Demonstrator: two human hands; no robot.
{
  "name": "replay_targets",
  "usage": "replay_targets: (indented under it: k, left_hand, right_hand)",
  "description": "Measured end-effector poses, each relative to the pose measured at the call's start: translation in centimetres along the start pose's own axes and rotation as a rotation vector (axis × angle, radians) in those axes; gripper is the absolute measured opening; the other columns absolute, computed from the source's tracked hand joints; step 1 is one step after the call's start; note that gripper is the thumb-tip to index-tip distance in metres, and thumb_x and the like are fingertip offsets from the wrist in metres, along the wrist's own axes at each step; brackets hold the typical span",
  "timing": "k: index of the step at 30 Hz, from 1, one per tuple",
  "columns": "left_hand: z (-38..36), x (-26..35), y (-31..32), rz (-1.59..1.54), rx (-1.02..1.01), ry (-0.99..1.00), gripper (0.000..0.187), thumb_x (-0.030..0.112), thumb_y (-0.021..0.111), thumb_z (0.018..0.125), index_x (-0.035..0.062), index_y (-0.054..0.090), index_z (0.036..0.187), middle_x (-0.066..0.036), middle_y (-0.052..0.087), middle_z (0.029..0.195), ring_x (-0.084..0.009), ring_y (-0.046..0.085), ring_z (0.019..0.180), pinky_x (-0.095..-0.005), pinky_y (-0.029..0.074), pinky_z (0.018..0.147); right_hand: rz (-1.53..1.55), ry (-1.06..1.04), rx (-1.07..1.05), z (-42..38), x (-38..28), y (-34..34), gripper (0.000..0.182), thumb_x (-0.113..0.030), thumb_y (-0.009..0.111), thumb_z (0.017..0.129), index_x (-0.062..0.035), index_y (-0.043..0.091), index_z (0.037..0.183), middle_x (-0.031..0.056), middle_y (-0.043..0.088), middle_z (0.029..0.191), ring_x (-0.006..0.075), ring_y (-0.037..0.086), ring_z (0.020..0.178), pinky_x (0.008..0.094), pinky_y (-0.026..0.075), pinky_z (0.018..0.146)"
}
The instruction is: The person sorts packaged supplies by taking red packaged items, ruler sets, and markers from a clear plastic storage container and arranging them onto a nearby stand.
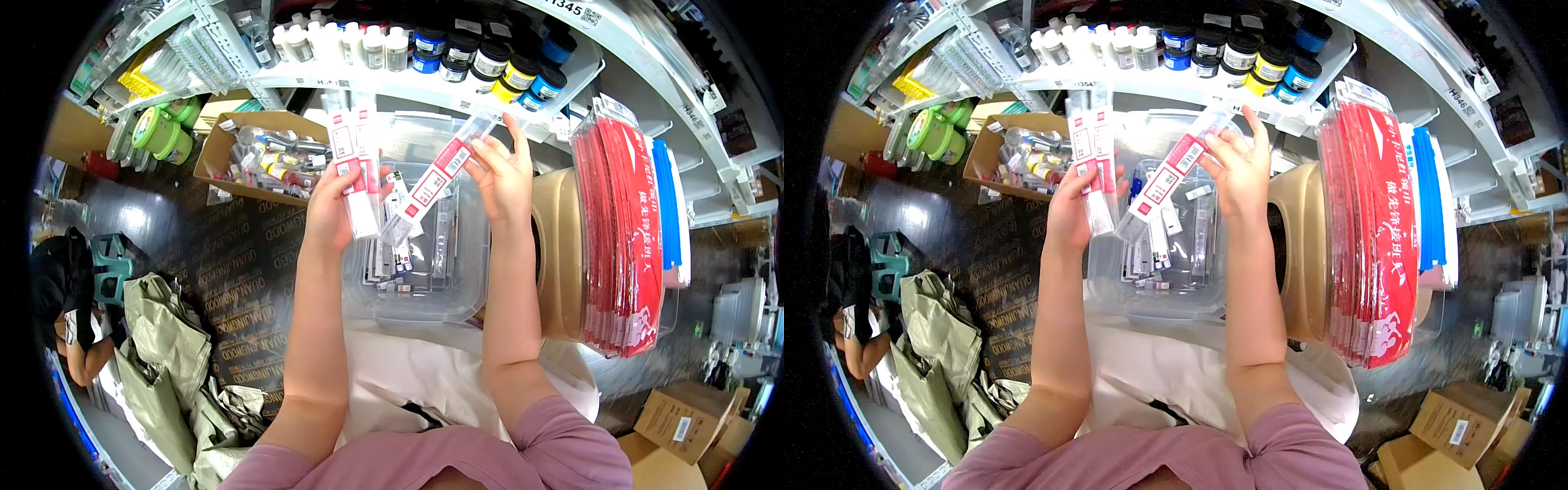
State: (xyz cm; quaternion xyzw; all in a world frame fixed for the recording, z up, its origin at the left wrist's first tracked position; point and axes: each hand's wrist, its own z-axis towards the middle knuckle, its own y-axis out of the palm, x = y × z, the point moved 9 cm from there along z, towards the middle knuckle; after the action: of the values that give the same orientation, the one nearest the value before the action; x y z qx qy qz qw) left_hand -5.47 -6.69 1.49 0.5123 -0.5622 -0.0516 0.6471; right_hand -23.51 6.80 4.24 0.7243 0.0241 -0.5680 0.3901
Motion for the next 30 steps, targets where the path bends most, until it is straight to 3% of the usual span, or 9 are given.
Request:
replay_targets:
  k: [4, 9, 13, 14, 16, 19, 21, 23, 30]
  left_hand:
    - [0.0, 1.6, -1.5, -0.169, 0.081, 0.110, 0.042, 0.004, 0.044, 0.088, 0.0003, 0.038, 0.130, -0.014, 0.052, 0.122, -0.0254, 0.054, 0.109, -0.0447, 0.042, 0.097]
    - [0.2, 2.6, -3.8, -0.304, 0.101, 0.212, 0.044, 0.002, 0.044, 0.087, 0.0007, 0.038, 0.131, -0.014, 0.050, 0.124, -0.0252, 0.052, 0.111, -0.0414, 0.041, 0.099]
    - [0.1, 2.6, -3.4, -0.225, 0.162, 0.246, 0.043, 0.000, 0.044, 0.087, 0.0003, 0.037, 0.129, -0.014, 0.051, 0.120, -0.0285, 0.050, 0.113, -0.0456, 0.040, 0.099]
    - [0.1, 2.3, -3.1, -0.232, 0.166, 0.241, 0.038, -0.001, 0.043, 0.088, 0.0015, 0.038, 0.126, -0.016, 0.050, 0.120, -0.0332, 0.052, 0.110, -0.0526, 0.042, 0.096]
    - [0.3, 2.0, -2.1, -0.151, 0.139, 0.224, 0.038, 0.000, 0.043, 0.088, 0.0014, 0.038, 0.126, -0.016, 0.050, 0.119, -0.0333, 0.052, 0.110, -0.0531, 0.042, 0.096]
    - [0.4, 1.1, -1.1, -0.096, 0.098, 0.173, 0.036, 0.003, 0.042, 0.090, 0.0014, 0.037, 0.126, -0.017, 0.051, 0.119, -0.0332, 0.053, 0.109, -0.0543, 0.043, 0.095]
    - [0.2, 0.8, 0.3, -0.234, 0.004, 0.116, 0.036, 0.003, 0.040, 0.091, 0.0007, 0.036, 0.127, -0.018, 0.051, 0.119, -0.0332, 0.054, 0.108, -0.0544, 0.043, 0.094]
    - [0.1, 1.1, 0.4, -0.222, 0.010, 0.121, 0.036, 0.003, 0.040, 0.091, -0.0004, 0.036, 0.127, -0.020, 0.051, 0.119, -0.0332, 0.055, 0.107, -0.0540, 0.043, 0.095]
    - [0.7, 2.1, -1.9, -0.257, 0.059, 0.224, 0.042, 0.002, 0.038, 0.090, -0.0007, 0.032, 0.131, -0.022, 0.046, 0.128, -0.0309, 0.052, 0.110, -0.0498, 0.040, 0.099]
  right_hand:
    - [0.068, 0.007, 0.053, 0.1, 0.5, -1.7, 0.072, 0.010, 0.057, 0.080, -0.0108, 0.022, 0.140, 0.0115, 0.053, 0.094, 0.0209, 0.060, 0.088, 0.0374, 0.055, 0.072]
    - [0.203, 0.021, 0.104, 0.4, 1.3, -3.4, 0.069, 0.011, 0.052, 0.082, -0.0114, 0.021, 0.140, 0.0125, 0.053, 0.091, 0.0242, 0.060, 0.089, 0.0460, 0.053, 0.083]
    - [0.278, 0.051, 0.054, 0.5, 2.0, -3.2, 0.061, 0.012, 0.049, 0.083, -0.0051, 0.025, 0.136, 0.0190, 0.055, 0.098, 0.0310, 0.059, 0.098, 0.0486, 0.050, 0.089]
    - [0.278, 0.053, 0.051, 0.5, 2.3, -3.3, 0.061, 0.012, 0.049, 0.083, -0.0051, 0.025, 0.136, 0.0190, 0.055, 0.098, 0.0310, 0.059, 0.098, 0.0486, 0.050, 0.089]
    - [0.308, 0.098, 0.080, 0.1, 3.2, -2.7, 0.054, 0.012, 0.048, 0.083, -0.0023, 0.029, 0.131, 0.0214, 0.053, 0.102, 0.0334, 0.058, 0.102, 0.0489, 0.049, 0.091]
    - [0.310, 0.118, 0.116, -0.5, 4.0, -1.8, 0.050, 0.013, 0.048, 0.082, -0.0028, 0.032, 0.127, 0.0216, 0.050, 0.106, 0.0328, 0.057, 0.102, 0.0496, 0.049, 0.091]
    - [0.304, 0.103, 0.106, -0.7, 4.6, -1.9, 0.049, 0.014, 0.048, 0.082, -0.0030, 0.032, 0.125, 0.0212, 0.048, 0.109, 0.0314, 0.056, 0.102, 0.0505, 0.048, 0.093]
    - [0.181, 0.008, 0.163, -0.9, 4.1, -2.6, 0.049, 0.012, 0.049, 0.082, -0.0034, 0.032, 0.125, 0.0198, 0.047, 0.108, 0.0285, 0.056, 0.100, 0.0503, 0.048, 0.093]
    - [0.079, -0.011, 0.223, -1.5, 4.1, -4.2, 0.046, 0.010, 0.054, 0.082, -0.0031, 0.034, 0.122, 0.0185, 0.049, 0.108, 0.0241, 0.056, 0.094, 0.0450, 0.051, 0.084]
